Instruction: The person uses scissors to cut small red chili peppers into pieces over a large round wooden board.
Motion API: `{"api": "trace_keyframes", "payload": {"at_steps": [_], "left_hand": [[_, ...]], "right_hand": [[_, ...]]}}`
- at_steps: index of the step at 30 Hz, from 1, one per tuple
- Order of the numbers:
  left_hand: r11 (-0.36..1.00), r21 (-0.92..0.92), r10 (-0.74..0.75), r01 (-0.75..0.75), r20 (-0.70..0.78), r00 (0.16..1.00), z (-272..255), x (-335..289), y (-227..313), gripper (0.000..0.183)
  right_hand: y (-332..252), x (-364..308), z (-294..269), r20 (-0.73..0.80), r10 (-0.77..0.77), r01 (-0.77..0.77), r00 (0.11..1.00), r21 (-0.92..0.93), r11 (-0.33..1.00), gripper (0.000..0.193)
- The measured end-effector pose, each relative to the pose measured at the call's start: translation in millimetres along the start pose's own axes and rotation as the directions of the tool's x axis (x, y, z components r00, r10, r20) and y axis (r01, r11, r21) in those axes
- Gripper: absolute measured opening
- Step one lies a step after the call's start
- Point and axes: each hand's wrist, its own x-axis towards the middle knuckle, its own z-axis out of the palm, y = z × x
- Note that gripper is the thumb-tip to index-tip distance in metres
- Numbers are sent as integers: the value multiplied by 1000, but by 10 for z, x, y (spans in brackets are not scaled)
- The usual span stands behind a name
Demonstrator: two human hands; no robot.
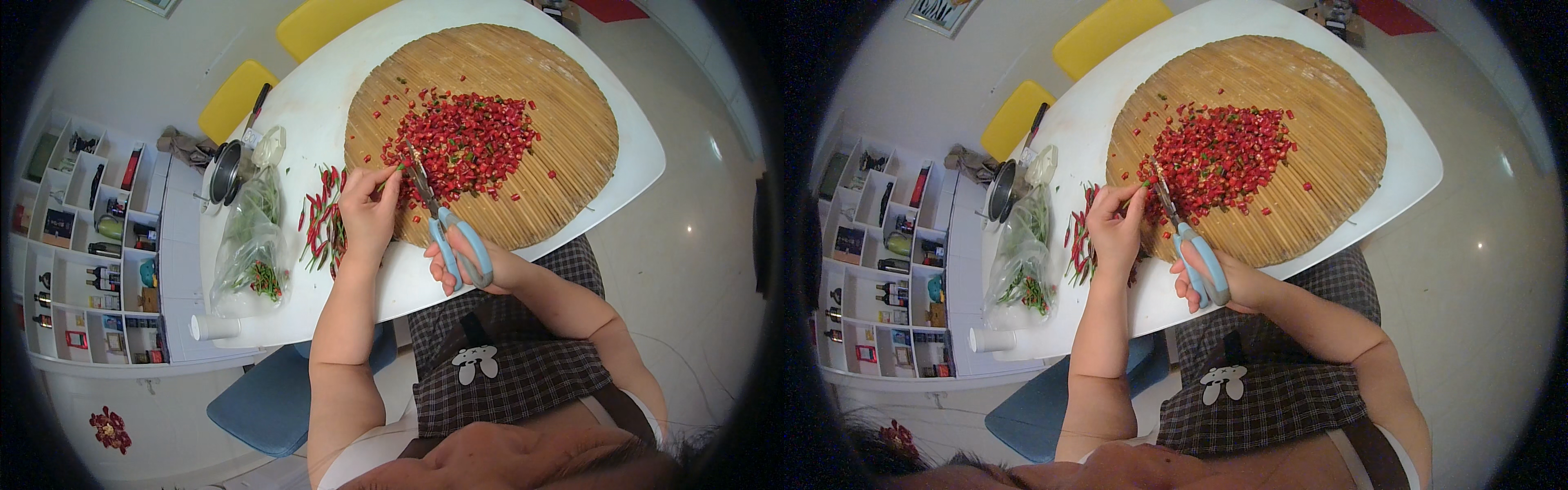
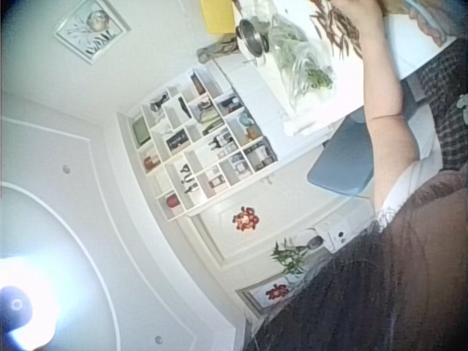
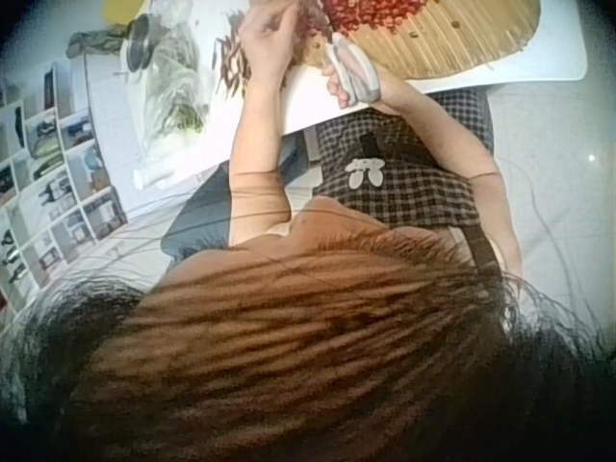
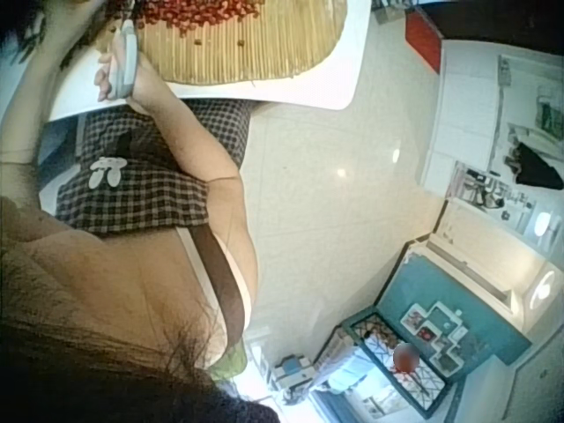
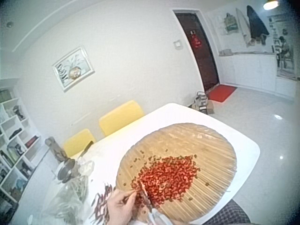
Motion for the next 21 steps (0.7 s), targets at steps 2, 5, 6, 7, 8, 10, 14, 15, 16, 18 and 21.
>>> {"api": "trace_keyframes", "payload": {"at_steps": [2, 5, 6, 7, 8, 10, 14, 15, 16, 18, 21], "left_hand": [[1000, 9, 27, -27, 3, 1000, 5, 9, 1, 10], [998, -7, 65, -65, -30, 997, 5, 3, -33, 10], [999, -16, 38, -38, -17, 999, 1, 0, -20, 10], [1000, -25, 10, -10, -4, 1000, -3, -5, 1, 10], [999, -34, -17, 17, 10, 1000, -6, -7, 13, 10], [1000, -23, -13, 13, 27, 1000, 11, -10, -32, 10], [1000, -11, 1, 0, 35, 999, 16, -10, -38, 10], [1000, -13, 3, -2, 38, 999, 18, -11, -39, 9], [1000, -15, 5, -4, 40, 999, 19, -12, -41, 9], [1000, -13, 3, -2, 48, 999, 18, -12, -42, 9], [1000, -1, -5, 6, 60, 998, 11, -5, -32, 9]], "right_hand": [[3, 2, -14, -3, 6, -6, 1000, 5, 1000, 51], [7, 11, -20, 4, 17, -17, 1000, -4, 1000, 50], [-2, 9, -9, 4, 18, -18, 1000, -11, 1000, 50], [-7, 9, -2, 5, 19, -19, 1000, -18, 1000, 50], [-9, 11, 3, 9, 20, -20, 1000, -14, 1000, 49], [-6, 9, 5, 13, 19, -19, 1000, -6, 1000, 49], [14, 13, -7, 8, 17, -17, 1000, 35, 999, 47], [13, 7, -3, 7, 10, -10, 1000, 32, 999, 46], [11, 2, 0, 7, 3, -4, 1000, 29, 1000, 45], [9, -2, -1, 23, -1, 0, 1000, 41, 999, 44], [-15, -25, 17, 15, 8, -8, 1000, 31, 999, 43]]}}
